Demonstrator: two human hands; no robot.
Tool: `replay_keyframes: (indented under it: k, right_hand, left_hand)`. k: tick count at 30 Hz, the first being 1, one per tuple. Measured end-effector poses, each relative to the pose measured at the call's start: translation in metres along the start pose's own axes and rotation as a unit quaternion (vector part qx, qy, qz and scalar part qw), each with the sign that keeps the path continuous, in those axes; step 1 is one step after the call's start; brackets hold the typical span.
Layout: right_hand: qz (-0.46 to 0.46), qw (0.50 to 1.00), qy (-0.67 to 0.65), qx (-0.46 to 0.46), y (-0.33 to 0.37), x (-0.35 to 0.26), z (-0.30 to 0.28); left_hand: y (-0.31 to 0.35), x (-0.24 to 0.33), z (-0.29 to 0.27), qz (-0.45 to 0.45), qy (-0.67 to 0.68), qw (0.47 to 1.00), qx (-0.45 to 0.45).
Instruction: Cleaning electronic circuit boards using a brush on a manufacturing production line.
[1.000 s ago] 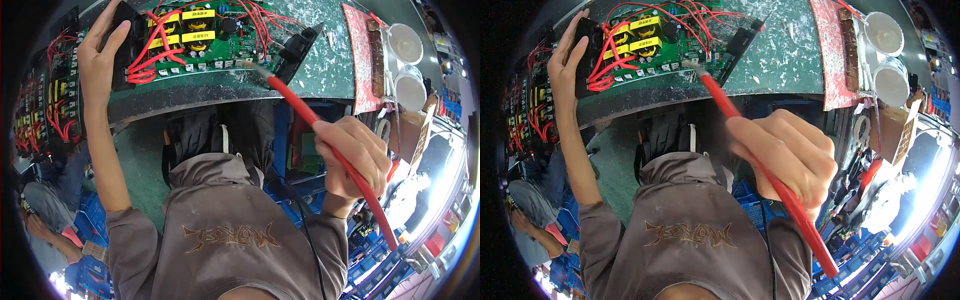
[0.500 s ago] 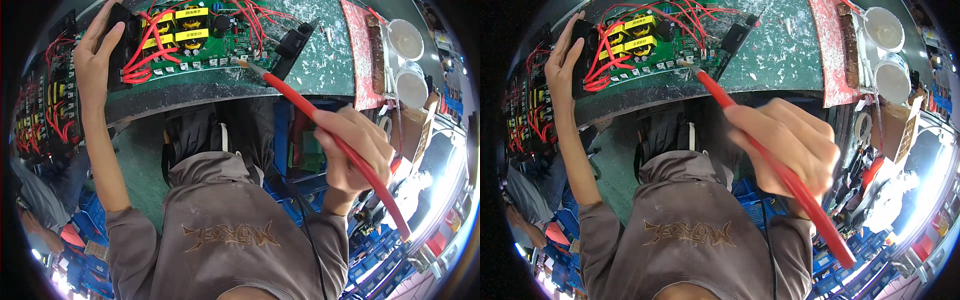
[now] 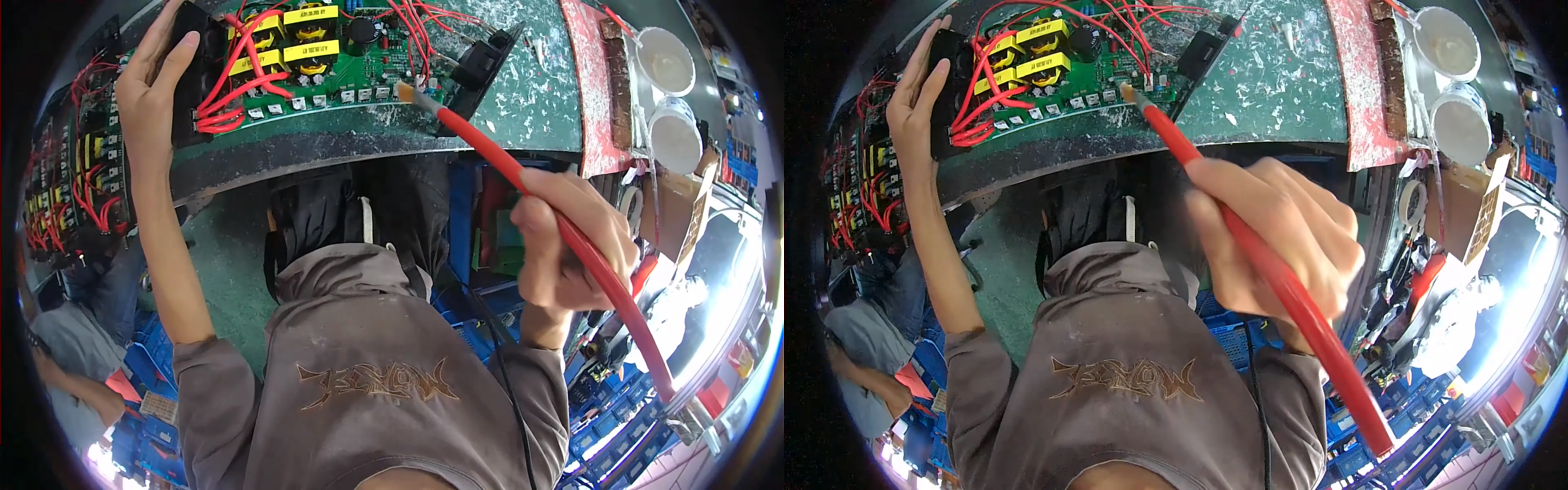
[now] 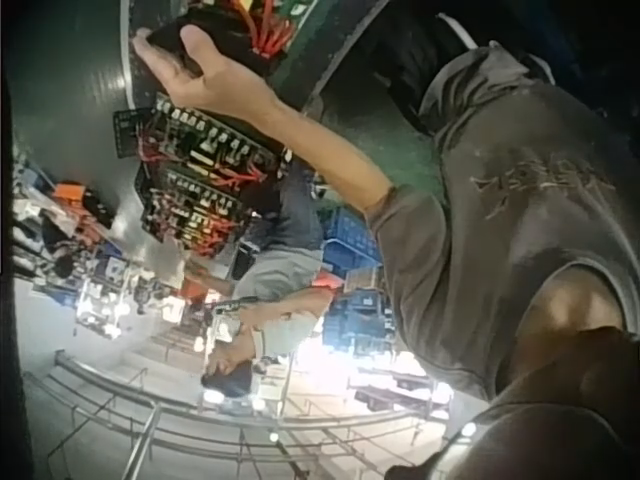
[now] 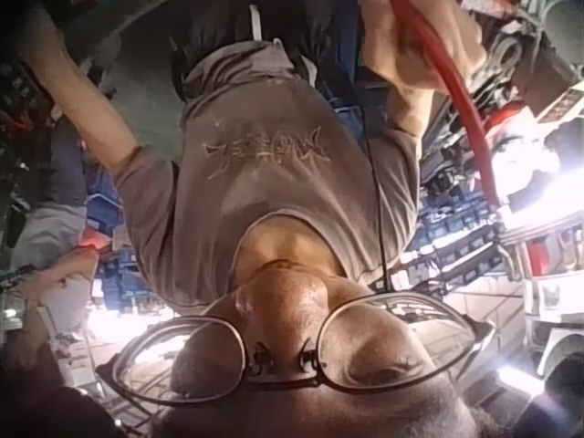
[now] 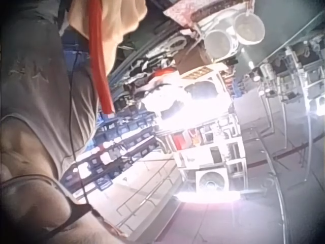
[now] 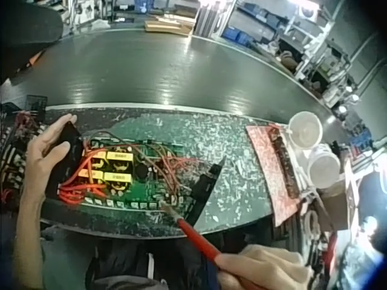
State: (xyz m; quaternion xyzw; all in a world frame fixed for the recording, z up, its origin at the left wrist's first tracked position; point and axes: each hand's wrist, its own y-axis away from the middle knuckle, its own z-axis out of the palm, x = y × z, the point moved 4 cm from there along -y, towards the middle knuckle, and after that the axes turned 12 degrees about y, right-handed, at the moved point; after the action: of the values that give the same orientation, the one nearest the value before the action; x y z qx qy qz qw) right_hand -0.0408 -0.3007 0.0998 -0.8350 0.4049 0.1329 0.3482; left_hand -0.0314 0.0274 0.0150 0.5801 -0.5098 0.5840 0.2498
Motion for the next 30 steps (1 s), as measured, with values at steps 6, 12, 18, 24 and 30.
replay_keyframes:
  k: [6, 12, 18, 24, 30]
  right_hand:
    - [-0.047, 0.999, 0.018, 0.014, -0.001, 0.001, 0.005]
    - [-0.058, 0.998, -0.029, 0.004, 0.001, 0.008, 0.004]
    - [-0.041, 0.997, -0.025, 0.056, 0.005, 0.008, -0.022]
    - [0.163, 0.861, 0.148, 0.458, 0.055, 0.081, -0.116]
    - [0.264, 0.815, 0.156, 0.492, 0.081, 0.147, -0.158]
  left_hand:
    - [0.003, -0.005, -0.003, -0.018, 0.025, 1.000, 0.001]
    - [0.000, -0.005, -0.004, -0.004, 0.027, 1.000, -0.004]
    - [-0.008, -0.006, 0.008, 0.042, 0.011, 0.999, -0.028]
    - [-0.006, -0.001, -0.016, 0.013, -0.023, 0.999, -0.048]
    - [-0.006, -0.009, 0.000, 0.014, 0.007, 0.998, -0.057]
